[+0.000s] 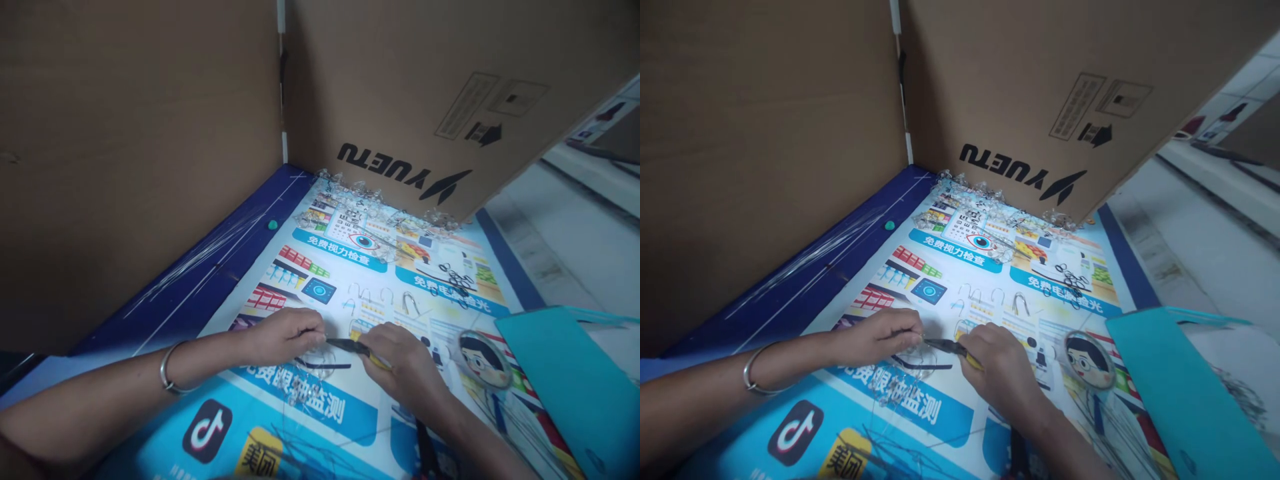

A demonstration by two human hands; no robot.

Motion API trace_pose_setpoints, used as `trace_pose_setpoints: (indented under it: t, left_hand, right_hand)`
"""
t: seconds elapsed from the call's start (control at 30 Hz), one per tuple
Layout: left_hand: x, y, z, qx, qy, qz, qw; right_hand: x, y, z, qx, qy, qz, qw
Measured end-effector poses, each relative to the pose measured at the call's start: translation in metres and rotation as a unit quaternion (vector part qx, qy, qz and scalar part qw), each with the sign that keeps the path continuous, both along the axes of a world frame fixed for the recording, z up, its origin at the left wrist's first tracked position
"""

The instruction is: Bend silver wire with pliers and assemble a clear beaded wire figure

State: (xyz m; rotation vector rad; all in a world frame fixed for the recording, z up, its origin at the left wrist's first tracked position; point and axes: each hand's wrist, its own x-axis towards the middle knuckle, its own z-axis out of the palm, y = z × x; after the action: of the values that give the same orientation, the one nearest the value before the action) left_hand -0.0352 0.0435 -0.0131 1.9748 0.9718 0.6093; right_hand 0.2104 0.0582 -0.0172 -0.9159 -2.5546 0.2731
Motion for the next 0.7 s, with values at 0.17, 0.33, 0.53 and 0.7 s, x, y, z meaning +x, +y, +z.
trace_pose_setpoints:
  t: [0.17,0.33,0.53,0.7]
  left_hand:
    - [-0.002,0.000,-0.003,-0.027,-0.029,0.029,0.999]
    - [-0.003,0.002,-0.005,-0.018,-0.077,0.039,0.996]
    - [-0.001,0.001,-0.001,0.007,-0.099,0.035,0.994]
    - [-0.001,0.001,-0.001,0.018,-0.108,0.036,0.993]
  right_hand:
    - [0.000,-0.003,-0.001,0.038,0.051,-0.026,0.998]
    - [-0.002,-0.007,0.000,0.083,0.123,-0.051,0.988]
    - [-0.011,-0.015,0.000,0.069,0.087,-0.034,0.993]
    - [-0.013,-0.018,-0.004,0.078,0.063,-0.039,0.994]
